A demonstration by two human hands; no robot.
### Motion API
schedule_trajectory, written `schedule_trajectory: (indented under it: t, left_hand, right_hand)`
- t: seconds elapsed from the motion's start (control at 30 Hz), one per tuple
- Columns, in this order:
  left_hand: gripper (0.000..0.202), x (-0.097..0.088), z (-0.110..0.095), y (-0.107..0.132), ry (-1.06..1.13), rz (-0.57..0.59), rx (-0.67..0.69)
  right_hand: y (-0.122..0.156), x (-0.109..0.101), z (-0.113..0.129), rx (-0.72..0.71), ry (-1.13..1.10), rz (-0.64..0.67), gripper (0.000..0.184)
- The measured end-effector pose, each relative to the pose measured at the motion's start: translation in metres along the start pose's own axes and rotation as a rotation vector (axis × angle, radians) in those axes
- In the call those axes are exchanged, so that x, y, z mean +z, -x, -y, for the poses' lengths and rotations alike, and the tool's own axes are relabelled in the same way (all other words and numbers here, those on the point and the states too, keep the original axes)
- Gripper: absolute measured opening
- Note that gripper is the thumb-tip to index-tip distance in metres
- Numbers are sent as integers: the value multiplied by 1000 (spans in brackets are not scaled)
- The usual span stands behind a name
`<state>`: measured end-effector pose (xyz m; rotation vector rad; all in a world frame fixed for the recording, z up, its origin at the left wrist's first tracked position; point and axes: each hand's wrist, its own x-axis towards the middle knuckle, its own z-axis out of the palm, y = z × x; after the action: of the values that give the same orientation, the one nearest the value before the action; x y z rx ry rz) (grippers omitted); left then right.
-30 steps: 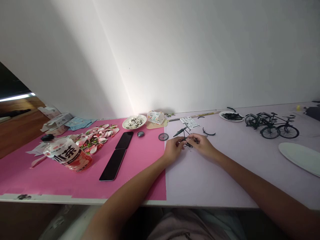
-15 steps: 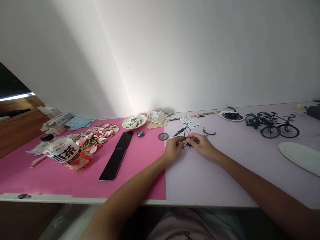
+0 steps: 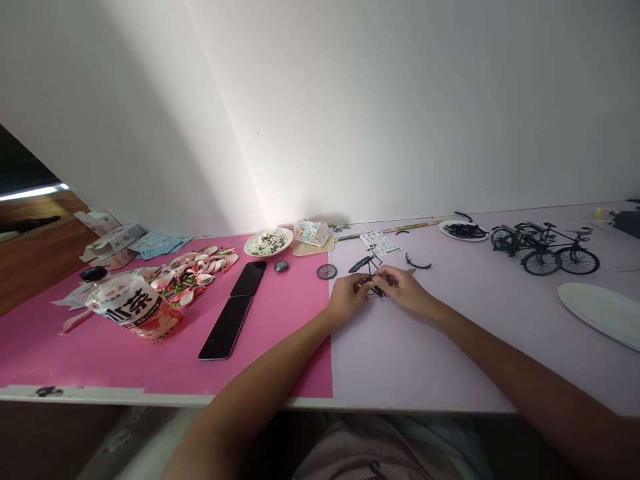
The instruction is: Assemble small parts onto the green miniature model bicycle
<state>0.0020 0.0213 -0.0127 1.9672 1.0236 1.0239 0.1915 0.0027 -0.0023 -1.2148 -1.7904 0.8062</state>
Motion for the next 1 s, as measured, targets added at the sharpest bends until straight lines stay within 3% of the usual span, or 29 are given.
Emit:
schedule_trajectory:
  t: [1.0]
  left_hand:
    - [33,1,1,0,-30,31,19]
  right_hand:
    - [2,-2,6,29,31,0,28]
